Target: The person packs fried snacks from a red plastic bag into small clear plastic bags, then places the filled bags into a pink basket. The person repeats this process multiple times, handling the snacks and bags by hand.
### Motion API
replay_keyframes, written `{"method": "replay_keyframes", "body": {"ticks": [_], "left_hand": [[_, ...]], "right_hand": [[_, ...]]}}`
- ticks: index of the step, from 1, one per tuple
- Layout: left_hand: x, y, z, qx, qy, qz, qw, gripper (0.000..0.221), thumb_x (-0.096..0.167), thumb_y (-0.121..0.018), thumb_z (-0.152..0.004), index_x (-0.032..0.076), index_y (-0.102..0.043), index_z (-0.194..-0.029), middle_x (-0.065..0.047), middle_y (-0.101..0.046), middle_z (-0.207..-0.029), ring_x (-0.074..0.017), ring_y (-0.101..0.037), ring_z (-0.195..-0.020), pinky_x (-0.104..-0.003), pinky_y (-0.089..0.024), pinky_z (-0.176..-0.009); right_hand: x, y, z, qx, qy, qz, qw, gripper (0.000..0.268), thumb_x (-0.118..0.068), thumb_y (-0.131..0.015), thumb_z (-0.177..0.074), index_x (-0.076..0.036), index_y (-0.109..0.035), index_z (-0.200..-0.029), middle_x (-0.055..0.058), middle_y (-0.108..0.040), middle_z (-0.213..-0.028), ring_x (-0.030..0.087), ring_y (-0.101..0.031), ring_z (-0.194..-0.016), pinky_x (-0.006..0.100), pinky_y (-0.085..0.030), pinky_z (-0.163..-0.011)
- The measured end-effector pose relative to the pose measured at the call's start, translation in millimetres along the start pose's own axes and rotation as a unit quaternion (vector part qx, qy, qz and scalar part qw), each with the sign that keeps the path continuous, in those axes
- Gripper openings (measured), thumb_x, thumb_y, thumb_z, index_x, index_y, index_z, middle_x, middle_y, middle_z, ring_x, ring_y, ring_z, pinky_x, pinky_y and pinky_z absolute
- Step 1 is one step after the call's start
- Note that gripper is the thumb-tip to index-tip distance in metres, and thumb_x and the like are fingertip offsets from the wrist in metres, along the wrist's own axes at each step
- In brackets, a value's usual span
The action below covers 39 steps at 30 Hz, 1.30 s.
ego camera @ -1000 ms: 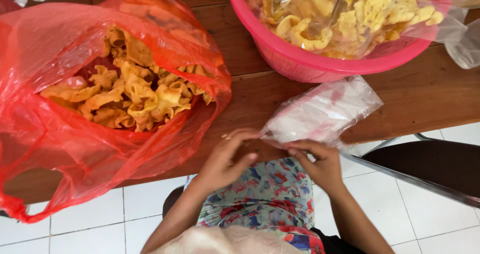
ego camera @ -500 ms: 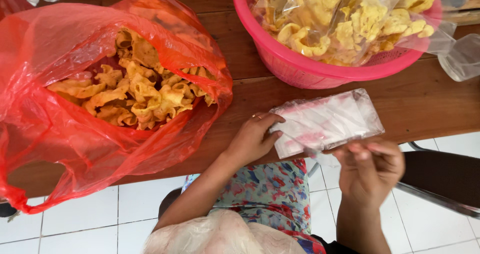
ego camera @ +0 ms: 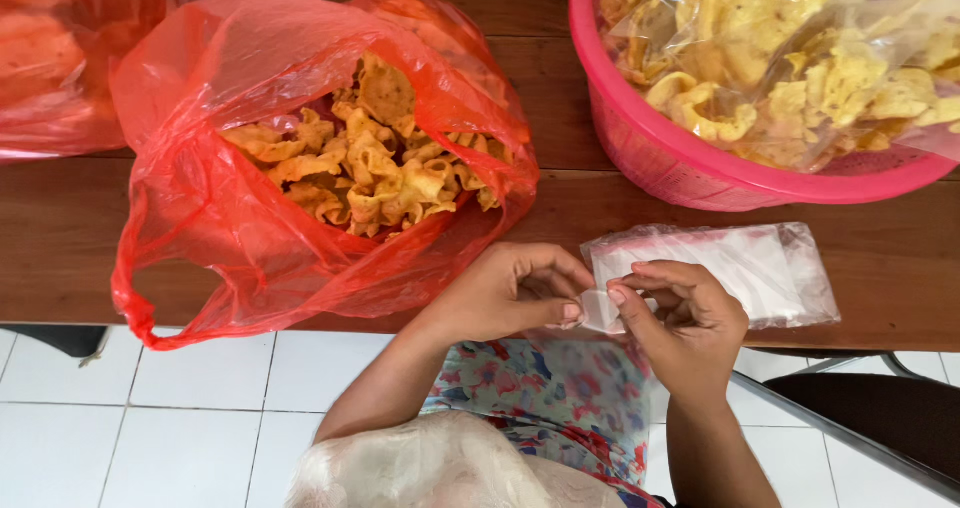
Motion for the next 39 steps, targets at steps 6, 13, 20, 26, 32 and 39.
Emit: {"method": "replay_keyframes", "body": {"ticks": [6, 13, 20, 26, 32, 39], "left_hand": [[-21.6, 1.3, 1.8, 0.126, -0.003, 0.004, 0.992, 0.031, 0.004, -0.076, -0.093, -0.002, -0.066, -0.122, -0.005, -0.074, -0.096, -0.0084, -0.068, -0.088, -0.025, -0.057, -0.08], [-41.9, -17.5, 2.4, 0.187, -0.066, 0.056, 0.979, 0.018, -0.004, -0.075, -0.09, -0.002, -0.069, -0.107, -0.004, -0.075, -0.093, -0.0084, -0.07, -0.085, -0.024, -0.056, -0.078], [-36.1, -29.7, 17.5, 0.092, -0.118, 0.092, 0.984, 0.018, -0.004, -0.079, -0.087, 0.0, -0.066, -0.098, -0.001, -0.069, -0.093, -0.0065, -0.065, -0.087, -0.024, -0.053, -0.08], [-31.2, -23.7, 29.9, -0.014, -0.033, 0.161, 0.986, 0.013, 0.011, -0.078, -0.093, 0.002, -0.068, -0.097, -0.001, -0.068, -0.089, -0.0068, -0.063, -0.084, -0.025, -0.051, -0.078], [-27.2, -24.9, 34.8, -0.049, -0.023, 0.185, 0.981, 0.017, 0.014, -0.08, -0.091, 0.003, -0.068, -0.096, 0.0, -0.069, -0.09, -0.0071, -0.065, -0.089, -0.025, -0.052, -0.084], [-27.1, -22.0, 42.5, -0.047, -0.044, 0.152, 0.986, 0.014, 0.008, -0.08, -0.093, 0.002, -0.068, -0.098, 0.001, -0.07, -0.093, -0.0068, -0.065, -0.091, -0.025, -0.052, -0.087]], "right_hand": [[-8.0, -1.1, 8.9, 0.089, 0.243, 0.219, 0.941, 0.025, 0.002, -0.08, -0.092, 0.003, -0.062, -0.109, 0.015, -0.065, -0.1, 0.021, -0.063, -0.09, 0.03, -0.05, -0.078], [35.9, -12.8, 32.1, -0.074, -0.033, 0.041, 0.996, 0.014, -0.006, -0.08, -0.084, -0.003, -0.066, -0.083, 0.004, -0.065, -0.077, 0.007, -0.061, -0.066, 0.022, -0.047, -0.057], [90.9, -12.8, 31.7, -0.204, 0.0, -0.202, 0.958, 0.022, -0.012, -0.072, -0.093, -0.001, -0.056, -0.083, 0.01, -0.065, -0.096, 0.013, -0.06, -0.089, 0.03, -0.051, -0.077], [109.3, 4.5, 21.4, -0.319, 0.04, -0.13, 0.938, 0.036, -0.025, -0.071, -0.099, -0.001, -0.054, -0.078, 0.01, -0.063, -0.092, 0.017, -0.065, -0.084, 0.031, -0.052, -0.077], [96.1, -0.8, 23.7, -0.32, 0.101, -0.075, 0.939, 0.039, -0.023, -0.072, -0.101, -0.002, -0.051, -0.075, 0.011, -0.064, -0.093, 0.016, -0.057, -0.084, 0.03, -0.047, -0.076], [69.3, -5.8, 25.3, -0.34, 0.079, -0.072, 0.934, 0.036, -0.024, -0.07, -0.101, -0.002, -0.052, -0.078, 0.008, -0.06, -0.089, 0.016, -0.055, -0.082, 0.03, -0.045, -0.072]]}}
Point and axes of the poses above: each hand's wrist, its own z-axis away from the middle knuckle, its own y-axis out of the back of the hand, x = y × z, the point moved 2 cm from there along -z, towards the middle knuckle
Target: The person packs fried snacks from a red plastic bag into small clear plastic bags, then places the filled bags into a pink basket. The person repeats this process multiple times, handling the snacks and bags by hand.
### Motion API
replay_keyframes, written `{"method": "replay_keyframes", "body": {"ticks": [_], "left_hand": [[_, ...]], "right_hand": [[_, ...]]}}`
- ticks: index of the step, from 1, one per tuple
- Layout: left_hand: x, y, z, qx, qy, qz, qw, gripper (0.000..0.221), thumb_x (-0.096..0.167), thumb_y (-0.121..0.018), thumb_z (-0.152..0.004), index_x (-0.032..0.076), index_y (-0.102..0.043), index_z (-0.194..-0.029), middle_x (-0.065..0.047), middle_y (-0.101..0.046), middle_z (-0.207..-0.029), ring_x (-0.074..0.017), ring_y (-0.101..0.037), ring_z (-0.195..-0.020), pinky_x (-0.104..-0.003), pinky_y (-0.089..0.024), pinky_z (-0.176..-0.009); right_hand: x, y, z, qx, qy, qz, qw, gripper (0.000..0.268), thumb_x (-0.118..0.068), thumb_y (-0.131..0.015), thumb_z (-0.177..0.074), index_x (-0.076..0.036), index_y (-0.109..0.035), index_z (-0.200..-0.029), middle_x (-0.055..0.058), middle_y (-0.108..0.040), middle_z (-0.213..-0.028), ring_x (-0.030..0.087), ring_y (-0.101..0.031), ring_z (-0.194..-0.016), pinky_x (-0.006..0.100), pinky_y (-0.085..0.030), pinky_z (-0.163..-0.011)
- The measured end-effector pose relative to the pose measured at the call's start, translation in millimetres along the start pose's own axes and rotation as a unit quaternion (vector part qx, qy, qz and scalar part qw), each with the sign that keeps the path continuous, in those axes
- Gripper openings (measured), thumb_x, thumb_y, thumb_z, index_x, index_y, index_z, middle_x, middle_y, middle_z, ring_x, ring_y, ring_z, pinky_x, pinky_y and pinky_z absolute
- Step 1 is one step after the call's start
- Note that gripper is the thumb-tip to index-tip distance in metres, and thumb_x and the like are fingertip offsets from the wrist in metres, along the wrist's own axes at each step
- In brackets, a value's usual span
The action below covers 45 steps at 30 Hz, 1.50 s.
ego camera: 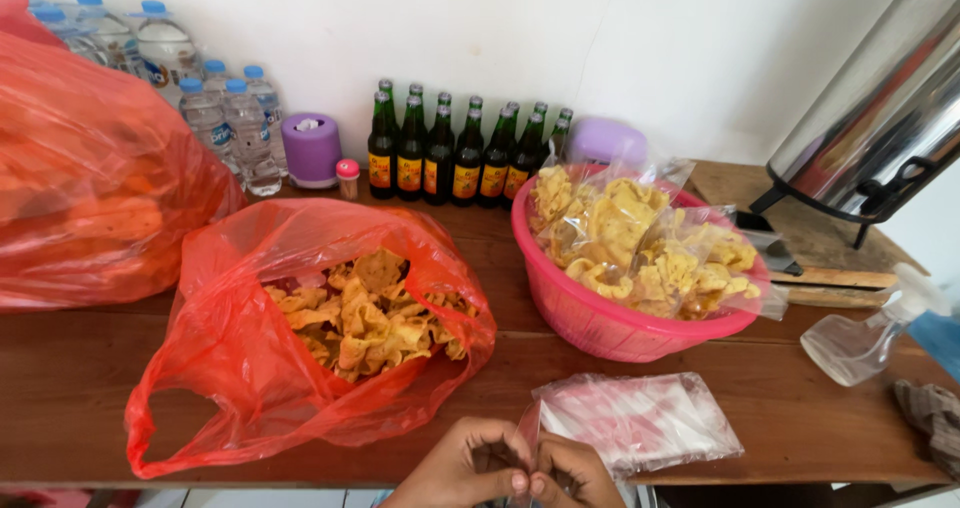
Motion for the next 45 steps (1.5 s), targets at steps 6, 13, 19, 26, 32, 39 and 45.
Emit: {"method": "replay_keyframes", "body": {"ticks": [6, 13, 19, 26, 32, 39, 45], "left_hand": [[-15.8, 11.8, -2.9, 0.0, -0.029, -0.033, 0.999, 0.011, 0.001, -0.075, -0.095, 0.0, -0.068, -0.103, -0.001, -0.07, -0.095, -0.0082, -0.067, -0.087, -0.026, -0.056, -0.081], [-24.4, 19.0, 4.7, -0.023, -0.041, 0.039, 0.998, 0.012, 0.006, -0.073, -0.098, -0.001, -0.067, -0.106, -0.004, -0.07, -0.096, -0.0114, -0.068, -0.085, -0.028, -0.057, -0.078], [-20.7, 21.2, 7.9, -0.019, -0.068, 0.047, 0.996, 0.011, 0.009, -0.072, -0.102, -0.001, -0.066, -0.105, -0.005, -0.069, -0.093, -0.0111, -0.066, -0.082, -0.027, -0.056, -0.076], [-6.3, 25.1, 15.8, 0.0, -0.113, 0.04, 0.993, 0.016, 0.014, -0.068, -0.105, -0.001, -0.067, -0.104, -0.006, -0.067, -0.095, -0.0114, -0.065, -0.083, -0.027, -0.056, -0.076], [17.2, 24.5, 28.4, 0.055, -0.142, 0.02, 0.988, 0.015, 0.013, -0.066, -0.106, -0.001, -0.067, -0.102, -0.004, -0.065, -0.096, -0.01, -0.064, -0.083, -0.025, -0.055, -0.074], [89.5, 18.7, 52.9, 0.225, -0.272, -0.407, 0.843, 0.007, 0.003, -0.072, -0.095, 0.002, -0.067, -0.1, -0.008, -0.065, -0.09, -0.0182, -0.067, -0.08, -0.03, -0.053, -0.07], [173.7, 51.7, 59.7, 0.286, -0.279, -0.572, 0.716, 0.014, 0.004, -0.069, -0.097, 0.003, -0.057, -0.101, -0.016, -0.062, -0.092, -0.0374, -0.066, -0.086, -0.043, -0.05, -0.072]], "right_hand": [[-35.1, -16.3, -4.2, 0.044, -0.043, 0.021, 0.998, 0.037, -0.028, -0.069, -0.101, -0.004, -0.051, -0.078, 0.004, -0.059, -0.086, 0.013, -0.053, -0.08, 0.026, -0.045, -0.07], [-48.1, -27.4, -10.7, 0.041, -0.073, -0.057, 0.995, 0.032, -0.024, -0.066, -0.102, -0.001, -0.057, -0.082, 0.008, -0.065, -0.093, 0.013, -0.062, -0.083, 0.027, -0.049, -0.07], [-50.2, -31.7, -22.2, 0.032, -0.084, -0.089, 0.992, 0.033, -0.026, -0.066, -0.102, 0.0, -0.058, -0.083, 0.01, -0.065, -0.096, 0.016, -0.067, -0.087, 0.029, -0.053, -0.075], [-46.4, -37.0, -36.0, 0.024, -0.074, -0.089, 0.993, 0.039, -0.032, -0.067, -0.102, -0.001, -0.055, -0.081, 0.006, -0.06, -0.09, 0.015, -0.067, -0.086, 0.029, -0.055, -0.074], [-47.7, -48.2, -58.6, -0.007, -0.061, -0.113, 0.992, 0.041, -0.033, -0.066, -0.103, 0.0, -0.054, -0.082, 0.005, -0.056, -0.086, 0.014, -0.063, -0.083, 0.028, -0.054, -0.074], [-63.5, -64.3, -120.8, -0.052, -0.008, 0.026, 0.998, 0.035, -0.033, -0.063, -0.102, 0.002, -0.062, -0.102, 0.006, -0.06, -0.096, 0.011, -0.056, -0.089, 0.025, -0.048, -0.076], [-75.2, -63.0, -221.8, -0.085, -0.021, 0.1, 0.991, 0.029, -0.028, -0.054, -0.106, -0.002, -0.067, -0.106, 0.0, -0.066, -0.086, 0.007, -0.063, -0.079, 0.025, -0.053, -0.072]]}}
Point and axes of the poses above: each hand's wrist, its own z-axis away from the middle knuckle, its own y-axis out of the back of the hand, x = y × z, the point moved 2 cm from there along -z, towards the middle knuckle
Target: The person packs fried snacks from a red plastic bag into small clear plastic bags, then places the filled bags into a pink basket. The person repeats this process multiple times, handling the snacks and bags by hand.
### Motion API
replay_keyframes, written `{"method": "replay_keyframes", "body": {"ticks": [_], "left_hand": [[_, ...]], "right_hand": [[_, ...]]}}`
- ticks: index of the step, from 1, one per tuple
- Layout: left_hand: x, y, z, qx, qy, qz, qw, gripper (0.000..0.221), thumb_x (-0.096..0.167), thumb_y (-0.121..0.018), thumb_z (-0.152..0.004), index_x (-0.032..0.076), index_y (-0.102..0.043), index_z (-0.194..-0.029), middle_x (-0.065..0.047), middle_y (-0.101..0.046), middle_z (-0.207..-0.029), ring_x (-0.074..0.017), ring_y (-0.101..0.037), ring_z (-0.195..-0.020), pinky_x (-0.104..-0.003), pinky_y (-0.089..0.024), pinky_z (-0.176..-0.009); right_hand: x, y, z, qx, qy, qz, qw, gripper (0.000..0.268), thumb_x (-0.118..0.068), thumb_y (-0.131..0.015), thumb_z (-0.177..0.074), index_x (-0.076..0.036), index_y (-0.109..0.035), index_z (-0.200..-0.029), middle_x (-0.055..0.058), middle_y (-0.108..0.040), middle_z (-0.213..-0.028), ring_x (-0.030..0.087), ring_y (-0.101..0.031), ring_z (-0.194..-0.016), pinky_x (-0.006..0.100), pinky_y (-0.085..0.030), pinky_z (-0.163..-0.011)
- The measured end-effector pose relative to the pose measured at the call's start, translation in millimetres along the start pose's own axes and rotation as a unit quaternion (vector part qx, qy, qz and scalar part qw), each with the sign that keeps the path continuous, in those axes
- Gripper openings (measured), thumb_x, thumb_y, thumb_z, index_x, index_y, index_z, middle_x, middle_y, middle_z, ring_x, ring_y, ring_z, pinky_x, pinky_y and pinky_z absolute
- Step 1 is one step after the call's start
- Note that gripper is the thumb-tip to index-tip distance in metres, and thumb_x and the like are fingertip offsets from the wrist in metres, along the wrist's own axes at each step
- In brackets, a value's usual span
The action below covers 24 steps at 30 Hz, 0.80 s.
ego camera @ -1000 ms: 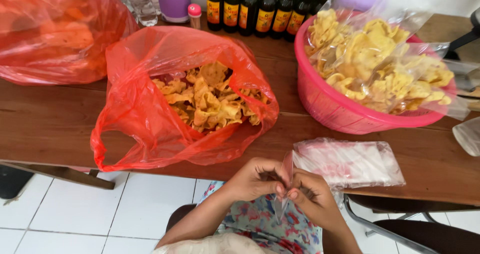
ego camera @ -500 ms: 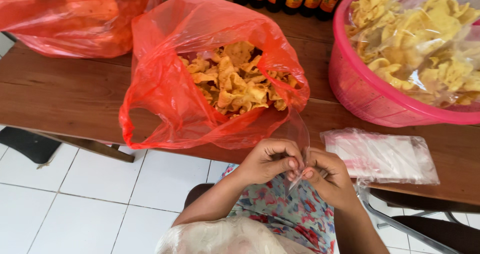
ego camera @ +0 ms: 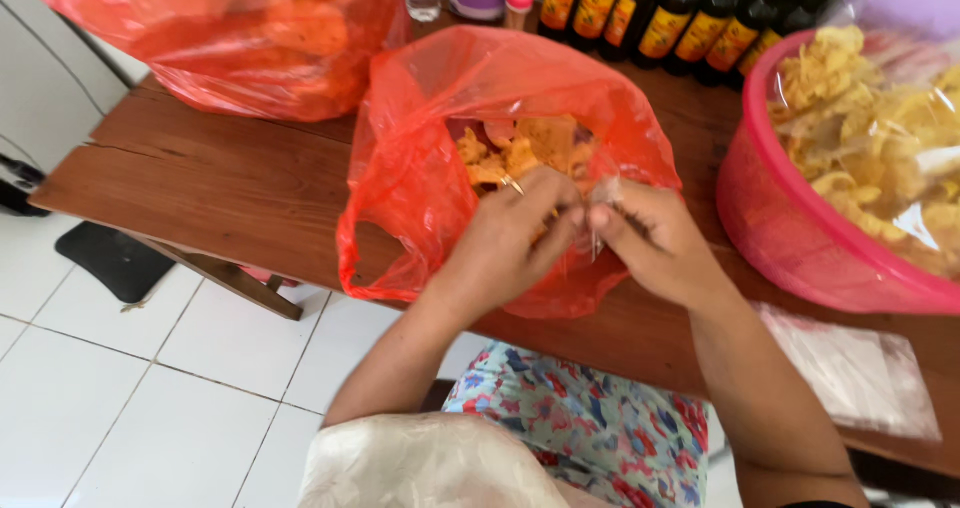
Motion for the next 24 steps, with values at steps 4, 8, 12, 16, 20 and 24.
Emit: {"method": "replay_keyframes", "body": {"ticks": [4, 8, 12, 16, 20, 24], "left_hand": [[-16.5, 38.7, -33.7, 0.043, 0.007, -0.088, 0.995, 0.018, 0.005, -0.07, -0.095, 0.002, -0.052, -0.095, -0.015, -0.062, -0.088, -0.0382, -0.065, -0.084, -0.045, -0.049, -0.072], [-32.6, 52.2, -52.4, -0.017, -0.009, -0.133, 0.991, 0.015, 0.007, -0.064, -0.096, 0.007, -0.058, -0.109, -0.011, -0.06, -0.094, -0.0334, -0.065, -0.09, -0.044, -0.052, -0.074], [-51.4, 41.4, -62.1, -0.151, -0.102, -0.269, 0.946, 0.03, 0.008, -0.059, -0.091, 0.021, -0.072, -0.116, -0.01, -0.055, -0.098, -0.0277, -0.065, -0.094, -0.043, -0.053, -0.073], [-75.7, 25.0, -68.2, -0.231, -0.101, -0.298, 0.921, 0.023, 0.009, -0.062, -0.082, 0.022, -0.077, -0.094, -0.009, -0.059, -0.097, -0.0281, -0.066, -0.091, -0.042, -0.053, -0.065], [-93.1, 26.8, -78.4, -0.209, -0.109, -0.293, 0.927, 0.006, 0.006, -0.069, -0.077, 0.011, -0.07, -0.081, -0.003, -0.065, -0.096, -0.0275, -0.067, -0.087, -0.044, -0.052, -0.068], [-91.3, 21.6, -89.9, -0.175, -0.147, -0.217, 0.949, 0.007, 0.005, -0.072, -0.075, 0.008, -0.065, -0.075, -0.003, -0.067, -0.092, -0.0299, -0.066, -0.081, -0.045, -0.05, -0.066]], "right_hand": [[-5.9, 14.1, -58.4, 0.029, 0.002, 0.038, 0.999, 0.025, -0.018, -0.057, -0.104, 0.003, -0.066, -0.093, 0.003, -0.064, -0.079, 0.007, -0.066, -0.075, 0.026, -0.053, -0.066], [8.9, 24.7, -92.0, 0.065, -0.01, 0.156, 0.986, 0.019, -0.006, -0.059, -0.092, 0.005, -0.07, -0.08, 0.004, -0.069, -0.068, 0.007, -0.062, -0.063, 0.026, -0.053, -0.059], [43.3, 34.8, -103.8, 0.054, -0.116, 0.113, 0.985, 0.023, -0.004, -0.058, -0.095, 0.007, -0.071, -0.08, 0.011, -0.067, -0.068, 0.012, -0.056, -0.062, 0.031, -0.047, -0.057], [62.5, 42.8, -104.7, 0.031, -0.089, -0.052, 0.994, 0.023, -0.006, -0.055, -0.094, 0.004, -0.069, -0.079, 0.004, -0.075, -0.082, 0.008, -0.063, -0.07, 0.026, -0.053, -0.065], [43.3, 49.2, -90.8, 0.047, -0.052, 0.019, 0.997, 0.021, -0.017, -0.068, -0.097, 0.0, -0.069, -0.083, 0.009, -0.073, -0.085, 0.009, -0.063, -0.075, 0.026, -0.054, -0.066], [-11.6, 58.0, -71.5, 0.095, 0.25, 0.199, 0.943, 0.036, -0.029, -0.081, -0.08, -0.004, -0.067, -0.102, 0.008, -0.066, -0.12, 0.018, -0.06, -0.093, 0.03, -0.05, -0.079]]}}
Point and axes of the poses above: each hand's wrist, its own z-axis away from the middle knuckle, its own y-axis out of the back of the hand, x = y × z, the point moved 2 cm from there along -z, towards the middle knuckle
